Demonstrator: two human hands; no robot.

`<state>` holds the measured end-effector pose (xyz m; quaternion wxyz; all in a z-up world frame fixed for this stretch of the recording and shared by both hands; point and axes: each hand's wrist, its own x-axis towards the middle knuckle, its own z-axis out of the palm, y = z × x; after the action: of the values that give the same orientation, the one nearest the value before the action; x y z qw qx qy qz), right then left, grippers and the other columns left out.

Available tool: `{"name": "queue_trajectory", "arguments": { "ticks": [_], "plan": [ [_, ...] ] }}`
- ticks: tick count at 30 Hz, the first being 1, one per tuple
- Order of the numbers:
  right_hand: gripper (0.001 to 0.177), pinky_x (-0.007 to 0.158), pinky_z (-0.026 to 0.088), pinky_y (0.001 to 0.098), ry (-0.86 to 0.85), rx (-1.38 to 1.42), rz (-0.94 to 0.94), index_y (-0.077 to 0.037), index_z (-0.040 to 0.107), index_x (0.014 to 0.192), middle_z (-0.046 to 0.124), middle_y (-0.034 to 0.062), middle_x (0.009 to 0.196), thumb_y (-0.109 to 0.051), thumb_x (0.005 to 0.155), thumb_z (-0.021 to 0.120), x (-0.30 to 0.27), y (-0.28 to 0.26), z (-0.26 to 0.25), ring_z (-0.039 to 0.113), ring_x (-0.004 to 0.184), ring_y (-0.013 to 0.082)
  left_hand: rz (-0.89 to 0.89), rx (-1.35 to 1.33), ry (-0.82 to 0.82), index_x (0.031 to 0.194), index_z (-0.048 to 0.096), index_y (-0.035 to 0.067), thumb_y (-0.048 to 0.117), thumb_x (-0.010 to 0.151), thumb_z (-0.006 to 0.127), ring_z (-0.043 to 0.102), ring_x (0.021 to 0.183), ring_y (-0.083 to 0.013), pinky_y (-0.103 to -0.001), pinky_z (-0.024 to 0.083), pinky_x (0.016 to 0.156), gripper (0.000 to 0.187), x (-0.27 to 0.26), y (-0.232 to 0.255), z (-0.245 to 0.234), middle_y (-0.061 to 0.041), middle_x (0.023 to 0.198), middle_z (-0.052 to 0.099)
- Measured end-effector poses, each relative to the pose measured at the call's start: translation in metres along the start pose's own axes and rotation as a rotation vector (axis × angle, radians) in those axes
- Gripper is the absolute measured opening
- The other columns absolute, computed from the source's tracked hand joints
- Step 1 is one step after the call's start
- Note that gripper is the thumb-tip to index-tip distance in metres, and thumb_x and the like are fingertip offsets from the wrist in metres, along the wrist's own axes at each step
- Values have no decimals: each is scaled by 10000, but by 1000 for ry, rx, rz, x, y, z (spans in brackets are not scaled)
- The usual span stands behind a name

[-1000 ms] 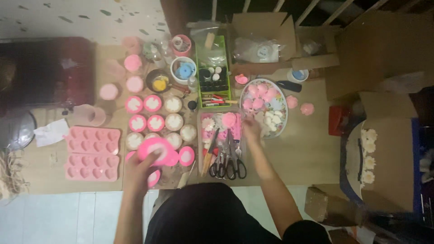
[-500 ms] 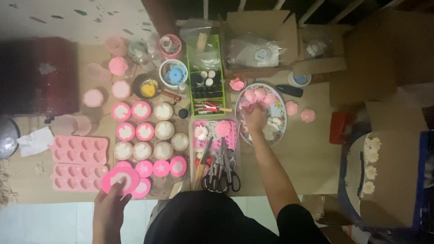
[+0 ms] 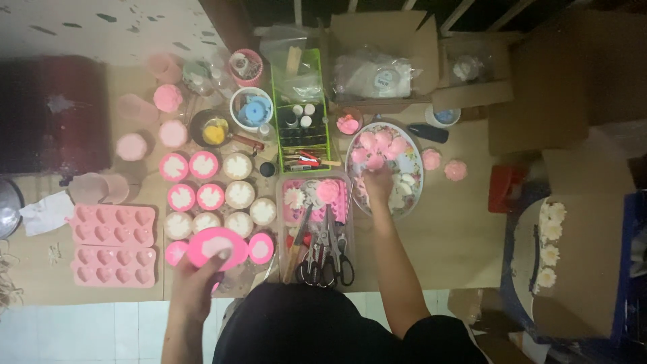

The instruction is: Removing wax flowers from silicone molds and assembling them.

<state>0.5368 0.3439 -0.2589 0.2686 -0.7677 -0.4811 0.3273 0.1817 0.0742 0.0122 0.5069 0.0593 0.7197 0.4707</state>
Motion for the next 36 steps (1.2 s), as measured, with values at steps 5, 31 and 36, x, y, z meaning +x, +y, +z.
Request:
{"name": "queue_trajectory", "arguments": {
  "ticks": [5, 31, 36],
  "plan": [
    [406, 846, 537, 463, 1, -51, -201, -50, 700, 1114, 728, 172, 1042, -258, 772, 767, -19, -7, -26, 702, 951, 351, 139, 97, -188, 1130, 752, 15, 112, 813, 797, 587, 761, -121, -285, 450, 650, 335, -6, 13, 46, -28, 909, 721],
    [334, 669, 482, 255, -1019, 1112, -61, -3, 638, 1243, 680, 44, 1031, -247, 1014, 655, -288, -170, -130, 631, 855, 113, 294, 28, -779, 1121, 741, -16, 171, 832, 790, 685, 912, -108, -280, 560, 841, 348, -67, 36, 53, -43, 1002, 759],
    [291, 622, 425, 232, -762, 629, -331, -32, 617, 1172, 596, -28, 922, -251, 982, 635, -288, -191, -149, 535, 766, 70, 512, 157, -635, 1114, 757, 4, 162, 805, 825, 679, 891, -80, -265, 567, 822, 354, -77, 42, 50, -27, 977, 764]
  ]
}}
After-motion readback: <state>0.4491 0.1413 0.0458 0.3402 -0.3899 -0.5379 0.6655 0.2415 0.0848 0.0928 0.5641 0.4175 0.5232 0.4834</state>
